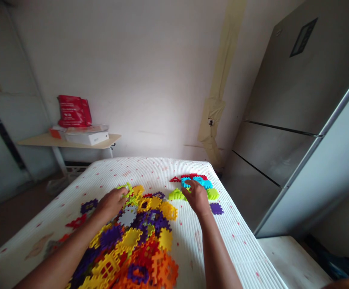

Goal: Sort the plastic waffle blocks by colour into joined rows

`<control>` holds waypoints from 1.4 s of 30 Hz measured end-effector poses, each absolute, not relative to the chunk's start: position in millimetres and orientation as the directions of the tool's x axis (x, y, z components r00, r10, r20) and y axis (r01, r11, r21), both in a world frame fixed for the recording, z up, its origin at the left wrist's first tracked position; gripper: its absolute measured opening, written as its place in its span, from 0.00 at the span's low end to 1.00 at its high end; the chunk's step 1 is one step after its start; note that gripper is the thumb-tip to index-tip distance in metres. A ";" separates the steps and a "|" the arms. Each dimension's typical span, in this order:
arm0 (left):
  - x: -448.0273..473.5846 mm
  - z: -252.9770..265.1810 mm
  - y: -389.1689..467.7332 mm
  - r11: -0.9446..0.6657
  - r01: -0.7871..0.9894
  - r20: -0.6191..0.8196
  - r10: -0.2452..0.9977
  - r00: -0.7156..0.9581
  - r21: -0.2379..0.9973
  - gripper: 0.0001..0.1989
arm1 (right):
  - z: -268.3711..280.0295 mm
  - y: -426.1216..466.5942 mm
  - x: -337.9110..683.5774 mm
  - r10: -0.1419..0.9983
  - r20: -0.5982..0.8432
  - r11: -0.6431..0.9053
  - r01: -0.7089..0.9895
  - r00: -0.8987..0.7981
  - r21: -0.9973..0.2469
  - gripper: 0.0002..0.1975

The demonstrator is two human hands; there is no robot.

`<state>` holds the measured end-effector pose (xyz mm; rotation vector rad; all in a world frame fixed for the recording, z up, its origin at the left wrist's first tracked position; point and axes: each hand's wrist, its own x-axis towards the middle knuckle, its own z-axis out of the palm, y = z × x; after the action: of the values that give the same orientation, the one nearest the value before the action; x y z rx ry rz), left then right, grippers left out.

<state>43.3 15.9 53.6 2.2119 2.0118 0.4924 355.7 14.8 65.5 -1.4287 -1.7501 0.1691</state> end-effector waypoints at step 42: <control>44.3 2.0 -76.9 -0.379 0.888 0.772 0.634 0.044 0.260 0.16 | 4.8 45.7 388.7 0.811 0.137 0.039 0.181 0.569 -0.983 0.18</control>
<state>44.3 -76.9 2.0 2.4573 1.8674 1.5084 388.7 45.7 4.8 -1.4853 -0.8903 0.5974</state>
